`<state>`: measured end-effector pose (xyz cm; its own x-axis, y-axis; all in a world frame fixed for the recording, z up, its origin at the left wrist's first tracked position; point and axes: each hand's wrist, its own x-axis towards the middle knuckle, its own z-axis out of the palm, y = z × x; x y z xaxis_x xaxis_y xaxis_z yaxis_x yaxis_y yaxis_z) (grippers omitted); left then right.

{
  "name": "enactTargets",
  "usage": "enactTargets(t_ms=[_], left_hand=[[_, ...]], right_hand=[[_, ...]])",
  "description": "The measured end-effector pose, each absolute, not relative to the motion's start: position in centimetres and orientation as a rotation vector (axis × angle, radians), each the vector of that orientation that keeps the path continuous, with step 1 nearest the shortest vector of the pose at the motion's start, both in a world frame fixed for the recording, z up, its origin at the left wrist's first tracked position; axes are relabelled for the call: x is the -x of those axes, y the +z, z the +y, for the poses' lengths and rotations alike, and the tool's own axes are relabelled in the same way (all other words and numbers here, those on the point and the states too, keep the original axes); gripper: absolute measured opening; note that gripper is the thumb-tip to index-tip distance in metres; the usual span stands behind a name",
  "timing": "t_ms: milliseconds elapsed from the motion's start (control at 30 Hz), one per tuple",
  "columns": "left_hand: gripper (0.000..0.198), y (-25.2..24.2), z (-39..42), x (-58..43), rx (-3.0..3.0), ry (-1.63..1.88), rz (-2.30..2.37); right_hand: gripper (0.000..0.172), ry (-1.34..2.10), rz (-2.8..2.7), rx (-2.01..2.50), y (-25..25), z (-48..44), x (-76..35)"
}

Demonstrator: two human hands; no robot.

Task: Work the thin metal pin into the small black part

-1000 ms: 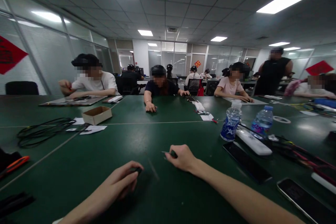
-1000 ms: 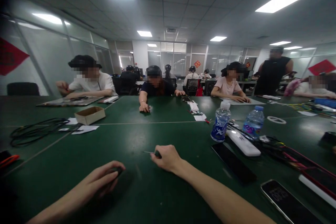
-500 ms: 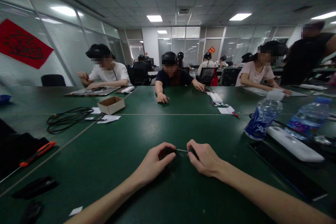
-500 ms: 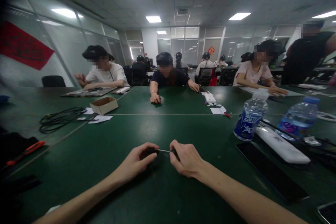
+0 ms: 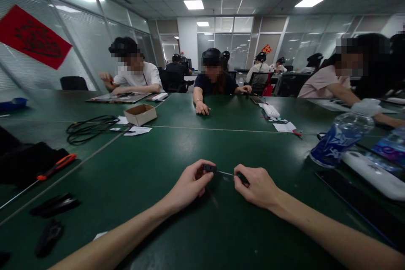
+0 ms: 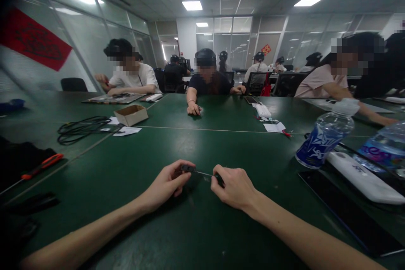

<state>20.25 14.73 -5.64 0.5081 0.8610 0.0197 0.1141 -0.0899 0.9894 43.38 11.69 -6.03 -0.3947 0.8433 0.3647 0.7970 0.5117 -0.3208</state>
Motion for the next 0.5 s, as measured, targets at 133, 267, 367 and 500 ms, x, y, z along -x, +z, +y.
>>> enactTargets(t_ms=[133,267,367,500], left_hand=[[0.04,-5.62,14.64,-20.25,-1.551,0.779,0.864],[0.04,-5.6,14.59,-20.29,-1.568,0.786,0.854],[0.04,-5.57,14.55,-20.28,-1.585,0.783,0.85],[0.042,-5.56,14.49,-20.26,-1.603,0.778,0.847]], right_hand=[[0.019,0.071,-2.264,1.345,-6.16,11.73,-43.36],[0.021,0.038,-2.274,1.332,-6.15,11.71,-43.39],[0.021,0.04,-2.289,1.342,-6.03,11.66,-43.42],[0.023,0.017,-2.302,1.332,-5.95,11.62,-43.42]])
